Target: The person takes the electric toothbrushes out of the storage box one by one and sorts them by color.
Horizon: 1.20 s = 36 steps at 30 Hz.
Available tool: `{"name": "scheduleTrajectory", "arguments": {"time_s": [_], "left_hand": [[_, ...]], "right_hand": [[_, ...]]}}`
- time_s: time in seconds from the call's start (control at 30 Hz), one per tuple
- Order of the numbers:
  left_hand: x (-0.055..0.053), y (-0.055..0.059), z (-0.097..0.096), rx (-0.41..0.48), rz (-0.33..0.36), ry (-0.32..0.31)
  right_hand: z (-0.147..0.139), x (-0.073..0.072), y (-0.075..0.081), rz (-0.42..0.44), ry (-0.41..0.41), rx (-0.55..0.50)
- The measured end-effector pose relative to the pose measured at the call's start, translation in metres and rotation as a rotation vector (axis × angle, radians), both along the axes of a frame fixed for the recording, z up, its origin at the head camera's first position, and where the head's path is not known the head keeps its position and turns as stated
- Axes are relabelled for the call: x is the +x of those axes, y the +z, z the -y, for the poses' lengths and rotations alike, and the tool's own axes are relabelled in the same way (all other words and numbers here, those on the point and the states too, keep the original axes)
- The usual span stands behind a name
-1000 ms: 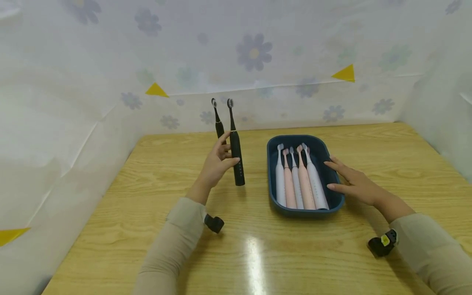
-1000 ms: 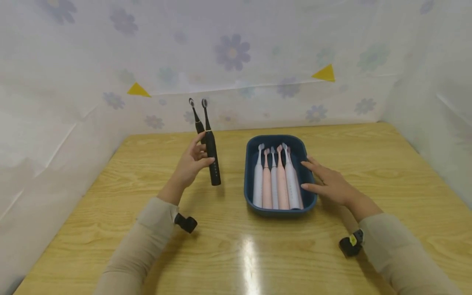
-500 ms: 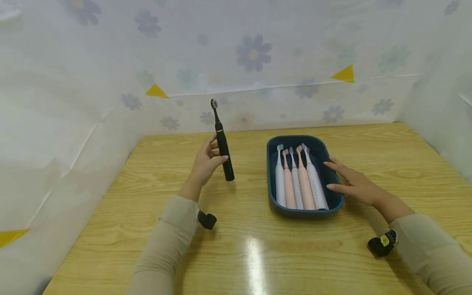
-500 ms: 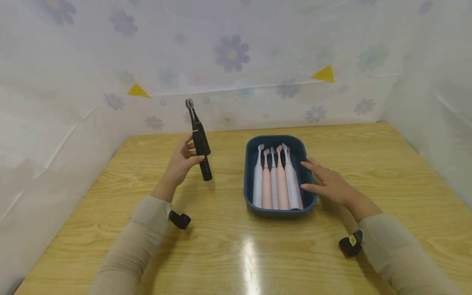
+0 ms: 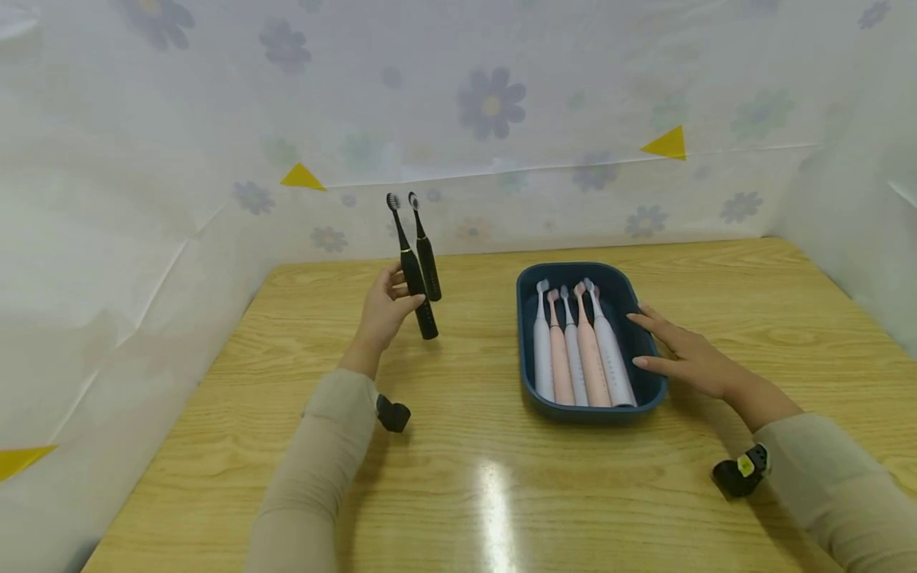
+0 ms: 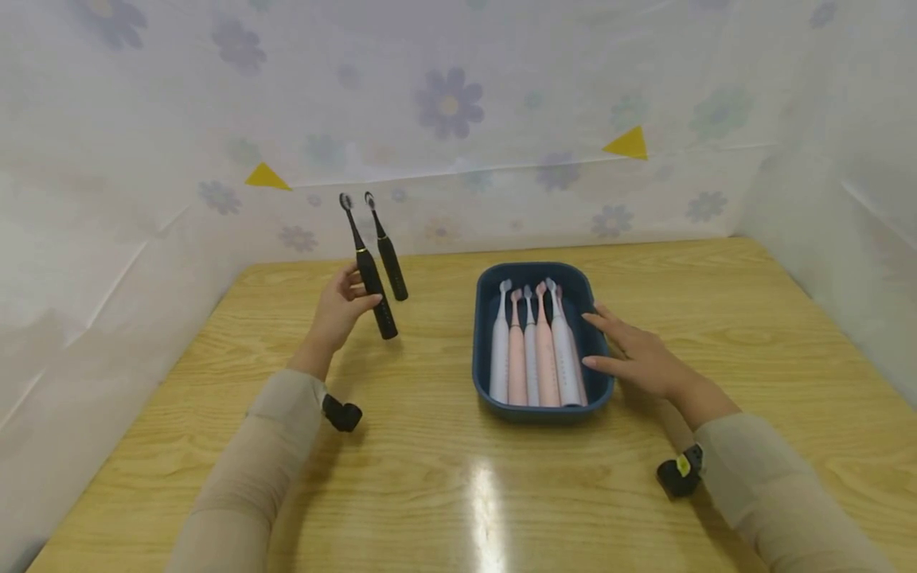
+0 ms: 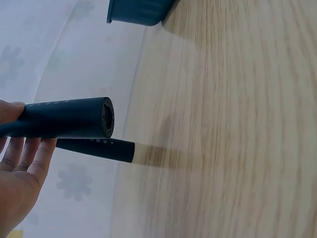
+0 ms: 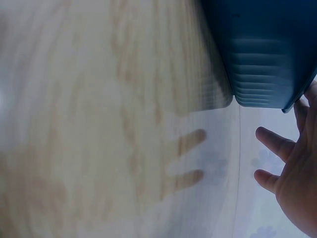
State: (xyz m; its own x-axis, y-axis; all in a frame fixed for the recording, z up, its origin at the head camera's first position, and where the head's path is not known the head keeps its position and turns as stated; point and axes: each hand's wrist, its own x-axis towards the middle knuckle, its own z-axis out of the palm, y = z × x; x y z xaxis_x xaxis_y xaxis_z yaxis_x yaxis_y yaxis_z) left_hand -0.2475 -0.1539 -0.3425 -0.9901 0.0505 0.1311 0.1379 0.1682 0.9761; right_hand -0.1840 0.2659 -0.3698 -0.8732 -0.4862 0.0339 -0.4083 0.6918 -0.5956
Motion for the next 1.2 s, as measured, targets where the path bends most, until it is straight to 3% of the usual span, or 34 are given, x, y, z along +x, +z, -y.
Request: {"name": "scheduleTrajectory", "arguments": {"time_s": [0.37,0.93,1.2], "left_hand": [[-0.02,-0.005,0.004,-0.05,0.088,0.112],[-0.04,-0.015,0.004,-0.074,0.037,0.197],[-0.048,-0.018,0.003,-0.148,0.011,0.198]], "right_hand": [[0.0,0.001,0.001,0.004,0.003,-0.009],[-0.003,0.003,0.002,0.011,0.006,-0.022],[-0.004,0.003,0.002,0.018,0.009,-0.021]]}}
